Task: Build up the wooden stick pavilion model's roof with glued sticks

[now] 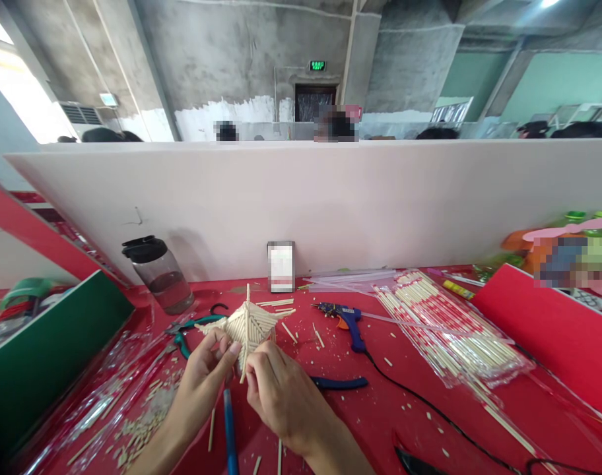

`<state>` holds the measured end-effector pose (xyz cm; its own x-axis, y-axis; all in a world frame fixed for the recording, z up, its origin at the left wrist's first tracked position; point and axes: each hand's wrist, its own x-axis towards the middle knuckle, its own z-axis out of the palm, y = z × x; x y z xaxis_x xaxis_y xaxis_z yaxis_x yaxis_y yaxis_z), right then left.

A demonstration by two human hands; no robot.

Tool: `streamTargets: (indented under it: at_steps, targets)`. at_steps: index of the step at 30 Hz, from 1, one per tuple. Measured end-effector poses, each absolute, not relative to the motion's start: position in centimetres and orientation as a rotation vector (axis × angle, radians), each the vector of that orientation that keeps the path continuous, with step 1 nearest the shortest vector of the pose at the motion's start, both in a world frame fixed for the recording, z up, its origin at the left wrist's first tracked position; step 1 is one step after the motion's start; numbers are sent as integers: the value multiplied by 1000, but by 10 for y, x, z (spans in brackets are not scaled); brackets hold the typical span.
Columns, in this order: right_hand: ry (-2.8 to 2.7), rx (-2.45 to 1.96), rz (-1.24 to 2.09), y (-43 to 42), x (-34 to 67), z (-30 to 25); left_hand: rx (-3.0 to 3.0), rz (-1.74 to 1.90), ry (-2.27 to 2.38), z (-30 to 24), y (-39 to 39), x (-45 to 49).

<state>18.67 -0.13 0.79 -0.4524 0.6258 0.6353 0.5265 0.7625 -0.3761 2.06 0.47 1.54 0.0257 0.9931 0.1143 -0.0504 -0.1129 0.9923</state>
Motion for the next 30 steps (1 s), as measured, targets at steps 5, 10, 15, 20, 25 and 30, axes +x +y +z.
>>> streamTargets:
  at_steps: [5,10,15,20,25,30]
  targets:
    - [-2138,-853,172,-1,187,9,1269,1298,1067,16,5,22]
    - [-2141,-854,183,1,189,7,1245,1313,1058,19,5,23]
    - [-2149,-856,192,1,190,6,1237,1318,1048,22,4,25]
    - [-2139,-821,154,1,190,8,1232,1323,1065,23,4,25]
    - [-2134,-834,157,2,191,9,1248,1311,1055,20,5,25]
    - [-2143,-820,180,1,192,13,1251,1324,1056,17,5,24]
